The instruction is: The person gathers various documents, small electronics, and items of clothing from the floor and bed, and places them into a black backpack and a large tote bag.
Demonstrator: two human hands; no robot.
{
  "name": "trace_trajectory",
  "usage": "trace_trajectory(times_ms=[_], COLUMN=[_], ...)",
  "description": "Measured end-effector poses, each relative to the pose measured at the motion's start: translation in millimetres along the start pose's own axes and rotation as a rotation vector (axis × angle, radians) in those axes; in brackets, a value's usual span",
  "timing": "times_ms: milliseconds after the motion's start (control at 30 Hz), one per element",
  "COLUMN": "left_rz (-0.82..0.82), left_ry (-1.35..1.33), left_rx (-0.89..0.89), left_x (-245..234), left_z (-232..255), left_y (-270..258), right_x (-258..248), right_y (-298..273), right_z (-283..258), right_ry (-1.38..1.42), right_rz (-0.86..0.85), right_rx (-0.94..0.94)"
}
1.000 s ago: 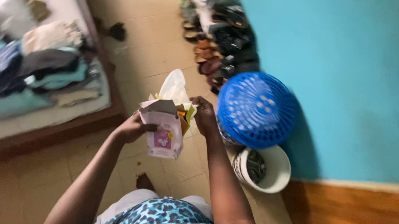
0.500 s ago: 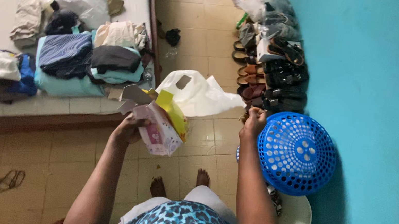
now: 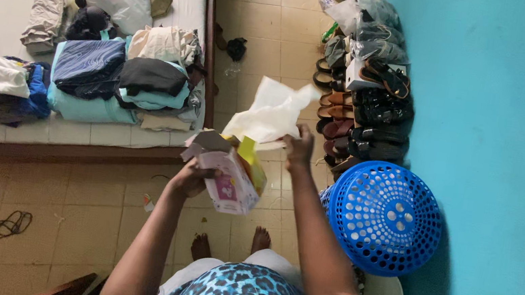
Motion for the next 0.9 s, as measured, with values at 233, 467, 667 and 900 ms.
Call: trace_trajectory(times_ms=[233,467,667,900], left_rz=[0.068,-0.126,-0.089,-0.022], left_ry=[0.109,0.139,0.223,0.229], left_rx=[-0.081,-0.145,-0.223,-0.164], left_x=[-11,38,58,24], left_z=[-7,-4,-23,11], left_y=[-1,1,14,-12], right_x=[-29,11,28,-59], right_y=[26,-23,-26,5], right_z=[-2,-48,-16,-63], right_ry=[-0.113,-0.722,-0.311,-0.407], right_rz=[-0.051,-0.245,-0.538,-0.493], right_rx=[-0.162,-0.563,-0.075,0.152])
Point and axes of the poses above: each hand's wrist, its own y-axis towards the middle knuckle, its own x-axis out of the palm, z = x × y, the point moved 3 cm from there along y, towards the middle knuckle, and after that the axes turned 2 degrees about z, right-handed, at the moved point
